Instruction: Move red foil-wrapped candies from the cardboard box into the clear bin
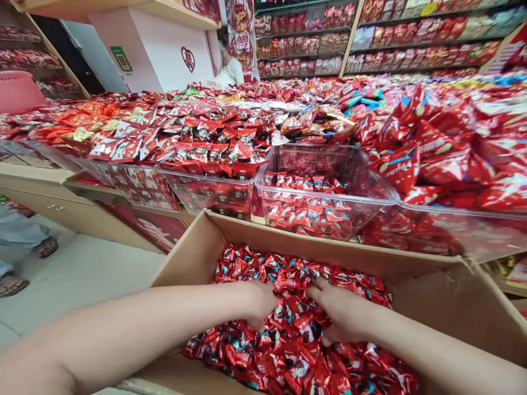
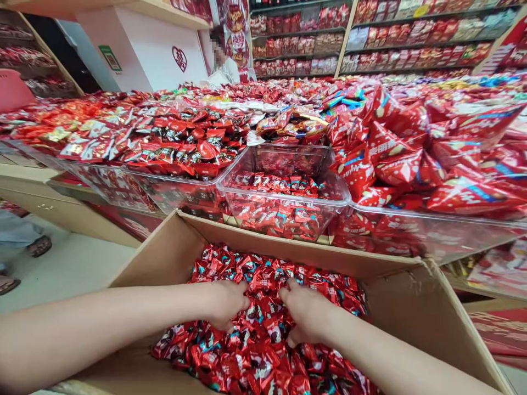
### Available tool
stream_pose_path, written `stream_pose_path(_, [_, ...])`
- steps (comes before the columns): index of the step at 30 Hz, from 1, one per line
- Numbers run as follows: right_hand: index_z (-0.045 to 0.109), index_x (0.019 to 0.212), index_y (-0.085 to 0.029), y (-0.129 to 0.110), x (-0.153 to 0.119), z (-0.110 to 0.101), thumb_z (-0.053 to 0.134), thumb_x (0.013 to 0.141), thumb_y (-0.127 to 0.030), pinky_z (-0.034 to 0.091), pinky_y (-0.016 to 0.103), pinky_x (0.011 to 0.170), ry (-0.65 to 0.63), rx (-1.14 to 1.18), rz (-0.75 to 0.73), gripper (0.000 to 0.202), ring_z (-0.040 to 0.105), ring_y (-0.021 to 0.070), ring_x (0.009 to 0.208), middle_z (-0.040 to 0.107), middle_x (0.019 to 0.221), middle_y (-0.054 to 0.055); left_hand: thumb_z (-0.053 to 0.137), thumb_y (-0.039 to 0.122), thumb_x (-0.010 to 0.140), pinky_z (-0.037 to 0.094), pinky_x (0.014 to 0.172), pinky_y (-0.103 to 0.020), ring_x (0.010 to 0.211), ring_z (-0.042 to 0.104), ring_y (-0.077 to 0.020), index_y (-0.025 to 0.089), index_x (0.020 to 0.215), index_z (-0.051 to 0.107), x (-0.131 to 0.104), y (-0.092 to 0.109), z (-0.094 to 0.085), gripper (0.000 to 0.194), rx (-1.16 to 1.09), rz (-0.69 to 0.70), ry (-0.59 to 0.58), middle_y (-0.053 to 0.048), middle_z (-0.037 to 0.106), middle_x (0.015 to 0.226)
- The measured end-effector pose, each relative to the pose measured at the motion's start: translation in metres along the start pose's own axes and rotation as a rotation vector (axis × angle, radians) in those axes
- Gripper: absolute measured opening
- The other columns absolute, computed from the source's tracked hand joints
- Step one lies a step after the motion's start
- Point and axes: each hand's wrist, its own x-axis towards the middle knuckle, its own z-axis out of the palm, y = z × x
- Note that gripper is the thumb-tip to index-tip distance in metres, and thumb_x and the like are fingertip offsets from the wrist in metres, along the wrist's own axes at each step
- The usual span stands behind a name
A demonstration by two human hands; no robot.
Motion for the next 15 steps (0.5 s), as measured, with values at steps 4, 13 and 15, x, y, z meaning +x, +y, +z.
stream_pose_path(4, [0.052, 0.099, -0.015, -0.014, -0.003, 0.01, 0.074, 0.047, -0.033, 0.044, 0.035, 0.067, 0.02, -0.1, -0.022, 0.059, 0.054, 0.027, 0.079, 0.048, 0.099, 0.011, 0.068, 0.024, 0.044, 0.041, 0.063, -0.032, 0.073, 0.055, -0.0252, 0.021, 0.077, 0.064, 0.002, 0.007, 0.008, 0.033, -0.023, 0.115, -0.063, -0.007, 0.062, 0.07])
stream_pose_path(13, [0.052, 0.078, -0.014, -0.006, -0.006, 0.0, 0.055, 0.051, -0.004, 0.039, 0.024, 0.057, 0.051, 0.024, -0.155, 0.029, 0.05, 0.016, 0.067, 0.049, 0.083, 0.006, 0.059, 0.028, 0.059, 0.037, 0.053, -0.029, 0.064, 0.052, -0.0212, 0.019, 0.084, 0.061, -0.008, 0.004, -0.014, 0.027, -0.165, 0.124, 0.104, -0.007, 0.059, 0.071])
stream_pose_path(15, [0.052, 0.078, -0.015, -0.004, -0.007, -0.01, 0.055, 0.052, -0.005, 0.038, 0.024, 0.057, 0.081, 0.169, -0.136, 0.028, 0.048, 0.0151, 0.068, 0.049, 0.081, 0.004, 0.056, 0.031, 0.062, 0.037, 0.054, -0.028, 0.066, 0.052, -0.0197, 0.019, 0.091, 0.058, -0.011, 0.0, -0.022, 0.031, -0.214, 0.11, 0.176, -0.006, 0.059, 0.075])
